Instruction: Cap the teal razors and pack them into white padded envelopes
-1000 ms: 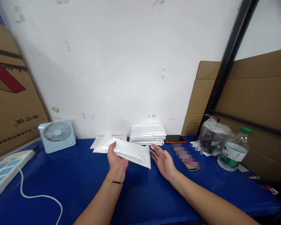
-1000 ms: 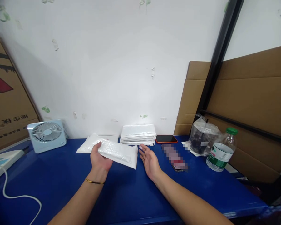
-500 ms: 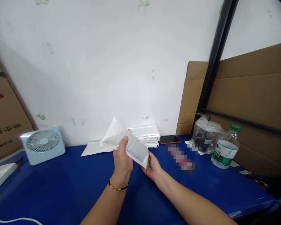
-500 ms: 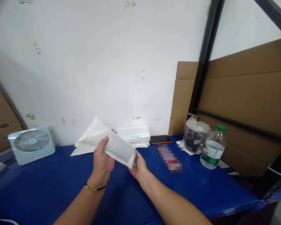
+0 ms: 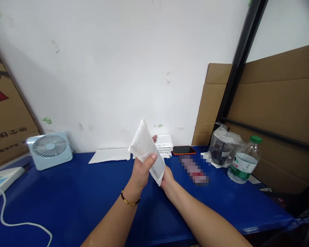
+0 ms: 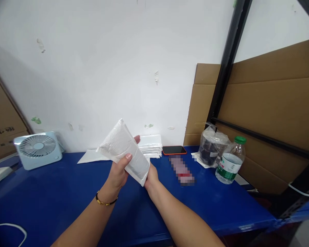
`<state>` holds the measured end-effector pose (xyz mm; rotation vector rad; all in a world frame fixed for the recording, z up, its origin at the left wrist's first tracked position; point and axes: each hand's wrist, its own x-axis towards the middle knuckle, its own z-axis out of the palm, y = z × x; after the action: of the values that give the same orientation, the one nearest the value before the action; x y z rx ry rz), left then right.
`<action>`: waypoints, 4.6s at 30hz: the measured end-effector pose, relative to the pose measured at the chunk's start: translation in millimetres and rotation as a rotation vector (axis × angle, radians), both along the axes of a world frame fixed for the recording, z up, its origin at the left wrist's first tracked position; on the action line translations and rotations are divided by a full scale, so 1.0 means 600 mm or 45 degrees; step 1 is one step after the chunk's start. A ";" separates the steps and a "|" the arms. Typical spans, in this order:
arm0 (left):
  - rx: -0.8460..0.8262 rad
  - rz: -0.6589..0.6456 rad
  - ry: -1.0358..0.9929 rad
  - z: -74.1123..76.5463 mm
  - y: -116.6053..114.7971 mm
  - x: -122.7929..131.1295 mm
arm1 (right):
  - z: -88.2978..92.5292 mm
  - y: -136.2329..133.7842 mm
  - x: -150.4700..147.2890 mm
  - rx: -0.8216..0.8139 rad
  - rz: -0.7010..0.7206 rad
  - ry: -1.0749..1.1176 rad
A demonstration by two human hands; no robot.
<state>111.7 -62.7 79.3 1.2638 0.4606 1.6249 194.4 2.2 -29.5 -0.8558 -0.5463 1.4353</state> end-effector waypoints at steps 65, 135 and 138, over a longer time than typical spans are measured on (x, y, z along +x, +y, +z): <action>0.403 -0.277 1.742 -0.138 0.091 -0.140 | 0.088 -0.002 0.118 0.801 0.589 -1.977; 0.335 0.431 2.036 -0.143 0.129 -0.163 | 0.052 0.019 0.158 0.734 0.322 -2.210; 0.373 0.323 1.977 -0.137 0.119 -0.160 | 0.057 0.008 0.145 0.809 0.511 -2.095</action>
<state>15.5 8.6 -2.6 2.6308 1.3479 0.5576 281.5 7.2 4.7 -1.2831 -2.3354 0.4595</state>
